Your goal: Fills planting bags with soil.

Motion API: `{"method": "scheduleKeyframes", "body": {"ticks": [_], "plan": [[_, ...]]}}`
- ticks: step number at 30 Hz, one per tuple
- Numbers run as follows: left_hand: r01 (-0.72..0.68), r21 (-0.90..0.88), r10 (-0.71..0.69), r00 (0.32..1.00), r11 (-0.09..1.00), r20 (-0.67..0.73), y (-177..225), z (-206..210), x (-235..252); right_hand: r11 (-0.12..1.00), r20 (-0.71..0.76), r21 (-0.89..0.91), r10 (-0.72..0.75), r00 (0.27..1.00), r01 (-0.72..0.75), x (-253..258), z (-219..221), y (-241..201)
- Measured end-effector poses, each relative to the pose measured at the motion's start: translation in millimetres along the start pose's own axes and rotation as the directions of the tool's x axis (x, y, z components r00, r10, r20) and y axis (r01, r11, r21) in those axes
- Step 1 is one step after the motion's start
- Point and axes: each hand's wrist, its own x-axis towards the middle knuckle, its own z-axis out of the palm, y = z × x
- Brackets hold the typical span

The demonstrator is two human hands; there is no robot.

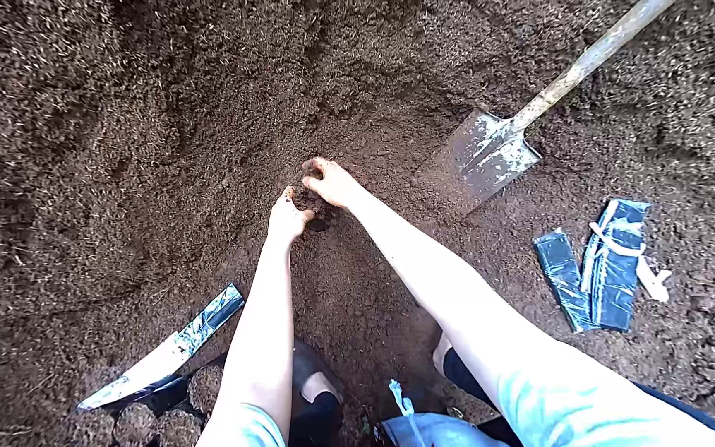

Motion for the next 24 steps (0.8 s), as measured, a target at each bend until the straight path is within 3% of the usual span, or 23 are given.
{"method": "scheduleKeyframes", "body": {"ticks": [3, 6, 8, 10, 12, 14, 18, 24], "plan": [[-0.034, -0.001, 0.034, 0.999, 0.999, 0.000, -4, -4, 1, 0.994, 0.090, 0.093, -0.058, 0.994, 0.050, -2, -12, -9], [-0.017, 0.069, 0.016, 1.000, 0.997, 0.011, -1, -11, -1, 0.987, 0.002, -0.055, -0.154, 0.988, 0.154, -9, -31, 8], [-0.018, 0.111, 0.017, 1.000, 0.994, 0.018, -5, -16, 3, 0.971, 0.010, -0.232, -0.058, 0.998, 0.058, -21, -42, 40], [-0.038, 0.125, 0.034, 0.999, 0.991, 0.033, -8, -20, 6, 0.906, 0.136, -0.421, 0.119, 0.984, -0.052, -40, -33, 94], [-0.033, 0.132, 0.026, 0.998, 0.991, 0.052, -5, -18, 5, 0.845, 0.265, -0.531, 0.237, 0.935, -0.064, -69, -5, 153], [-0.054, 0.086, 0.050, 0.997, 0.995, 0.050, 0, -19, 2, 0.803, 0.276, -0.584, 0.331, 0.902, -0.117, -95, 23, 188], [-0.066, 0.088, 0.065, 0.998, 0.994, 0.008, -5, -28, -16, 0.803, 0.169, -0.572, 0.316, 0.934, -0.168, -118, 60, 224], [-0.010, 0.303, -0.004, 0.999, 0.953, 0.043, -64, -58, -54, 0.882, 0.063, -0.396, 0.303, 0.951, -0.254, -112, 40, 198]]}}
